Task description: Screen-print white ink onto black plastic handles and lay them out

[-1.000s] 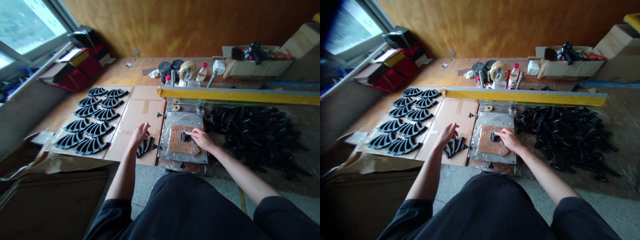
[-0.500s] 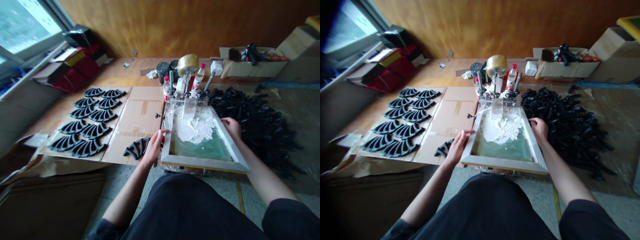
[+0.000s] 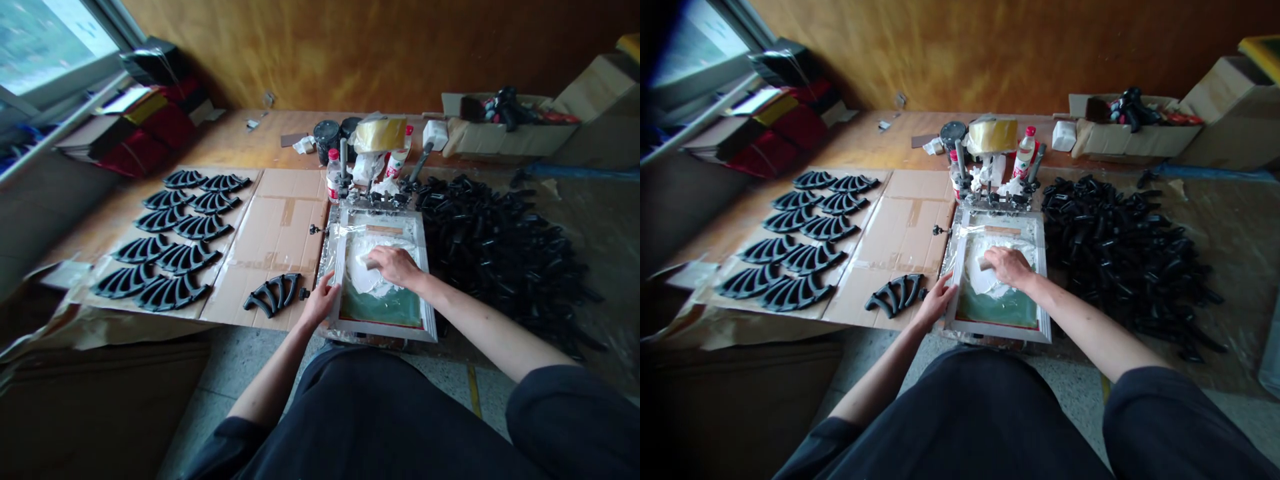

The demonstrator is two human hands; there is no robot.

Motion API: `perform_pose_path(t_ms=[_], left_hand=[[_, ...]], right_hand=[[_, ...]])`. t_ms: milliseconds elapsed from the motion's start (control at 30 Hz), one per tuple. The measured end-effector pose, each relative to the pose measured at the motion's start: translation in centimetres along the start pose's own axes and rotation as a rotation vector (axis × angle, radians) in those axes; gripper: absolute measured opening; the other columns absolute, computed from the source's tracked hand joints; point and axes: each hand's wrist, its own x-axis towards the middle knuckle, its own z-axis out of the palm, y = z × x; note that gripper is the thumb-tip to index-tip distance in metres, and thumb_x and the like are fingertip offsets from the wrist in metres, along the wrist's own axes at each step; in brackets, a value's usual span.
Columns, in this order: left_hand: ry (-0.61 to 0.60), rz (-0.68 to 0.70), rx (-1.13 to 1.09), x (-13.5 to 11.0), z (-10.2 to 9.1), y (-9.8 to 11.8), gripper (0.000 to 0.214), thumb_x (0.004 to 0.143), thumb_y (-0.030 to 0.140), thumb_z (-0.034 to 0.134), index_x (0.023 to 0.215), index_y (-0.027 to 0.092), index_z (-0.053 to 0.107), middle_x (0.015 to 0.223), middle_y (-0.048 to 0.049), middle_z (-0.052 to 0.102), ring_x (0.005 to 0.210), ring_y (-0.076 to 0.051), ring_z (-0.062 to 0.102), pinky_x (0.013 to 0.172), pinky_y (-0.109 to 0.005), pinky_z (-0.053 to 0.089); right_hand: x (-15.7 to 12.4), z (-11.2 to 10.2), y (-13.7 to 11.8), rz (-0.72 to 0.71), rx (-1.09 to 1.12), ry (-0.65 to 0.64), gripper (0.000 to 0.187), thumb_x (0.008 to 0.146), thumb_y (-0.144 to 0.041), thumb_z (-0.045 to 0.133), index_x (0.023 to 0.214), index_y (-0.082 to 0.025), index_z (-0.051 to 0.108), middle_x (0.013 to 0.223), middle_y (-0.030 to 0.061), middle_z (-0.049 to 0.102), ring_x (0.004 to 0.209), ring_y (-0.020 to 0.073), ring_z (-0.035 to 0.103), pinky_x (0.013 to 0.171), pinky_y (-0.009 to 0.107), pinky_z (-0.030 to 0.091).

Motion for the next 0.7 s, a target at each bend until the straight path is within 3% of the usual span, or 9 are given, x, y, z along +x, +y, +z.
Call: perform_pose_path(t_ms=[100, 200, 300, 400, 467, 600, 700], left_hand=[[-0.005, 0.013, 0.007, 0.0, 0.0, -0.1, 0.054, 0.082, 0.049, 0.057, 0.131, 0.027, 0.054, 0.074, 0.0007, 0.063, 0.062, -0.014, 0.055, 0.058, -0.023, 0.043], [-0.004, 0.020, 0.022, 0.1, 0.0, -0.1, 0.053, 0.083, 0.049, 0.056, 0.131, 0.026, 0.055, 0.075, -0.0001, 0.064, 0.064, -0.014, 0.057, 0.058, -0.024, 0.043], [-0.001, 0.005, 0.031, 0.1, 0.0, -0.1, 0.053, 0.083, 0.049, 0.056, 0.131, 0.025, 0.055, 0.076, -0.0001, 0.064, 0.065, -0.014, 0.057, 0.058, -0.023, 0.043], [-0.006, 0.000, 0.002, 0.1, 0.0, -0.1, 0.055, 0.083, 0.050, 0.056, 0.131, 0.024, 0.054, 0.078, -0.0004, 0.064, 0.065, -0.013, 0.057, 0.057, -0.022, 0.043], [-0.016, 0.007, -0.027, 0.0, 0.0, -0.1, 0.056, 0.083, 0.050, 0.056, 0.132, 0.023, 0.053, 0.078, -0.0005, 0.064, 0.064, -0.013, 0.056, 0.056, -0.022, 0.042], [-0.044, 0.010, -0.065, -0.2, 0.0, -0.2, 0.058, 0.084, 0.052, 0.054, 0.134, 0.023, 0.051, 0.073, 0.0009, 0.062, 0.058, -0.011, 0.052, 0.052, -0.020, 0.038], [-0.048, 0.006, -0.108, -0.5, -0.2, 0.2, 0.058, 0.083, 0.051, 0.055, 0.135, 0.024, 0.050, 0.072, 0.0022, 0.060, 0.057, -0.009, 0.050, 0.052, -0.019, 0.038]], right_hand=[[-2.7, -0.6, -0.1, -0.215, 0.027, -0.082, 0.031, 0.076, 0.000, 0.046, 0.092, -0.019, 0.063, 0.096, 0.0048, 0.065, 0.088, 0.0176, 0.058, 0.070, 0.025, 0.039], [-3.4, -2.2, 0.4, -0.297, 0.071, -0.180, 0.030, 0.072, 0.001, 0.048, 0.086, -0.020, 0.064, 0.088, 0.0023, 0.065, 0.084, 0.0162, 0.058, 0.065, 0.024, 0.037], [-2.2, -3.2, 0.9, -0.223, 0.124, -0.191, 0.024, 0.072, -0.003, 0.053, 0.080, -0.022, 0.064, 0.081, -0.0016, 0.064, 0.077, 0.0142, 0.058, 0.062, 0.023, 0.036], [-1.2, -2.5, 0.6, -0.128, 0.122, -0.002, 0.024, 0.076, -0.004, 0.052, 0.086, -0.021, 0.066, 0.088, 0.0012, 0.066, 0.083, 0.0157, 0.058, 0.068, 0.023, 0.039], [-1.6, -1.6, 0.2, -0.142, 0.107, 0.069, 0.030, 0.075, 0.000, 0.050, 0.092, -0.019, 0.067, 0.093, 0.0040, 0.066, 0.089, 0.0171, 0.058, 0.073, 0.024, 0.041], [-3.0, -1.4, 0.2, -0.192, 0.166, -0.017, 0.031, 0.074, -0.001, 0.055, 0.094, -0.020, 0.069, 0.091, 0.0024, 0.067, 0.087, 0.0168, 0.060, 0.073, 0.024, 0.043], [-1.4, -2.7, 0.9, -0.082, 0.231, 0.002, 0.025, 0.079, -0.014, 0.063, 0.102, -0.024, 0.068, 0.095, -0.0001, 0.068, 0.085, 0.0157, 0.062, 0.074, 0.025, 0.045]])
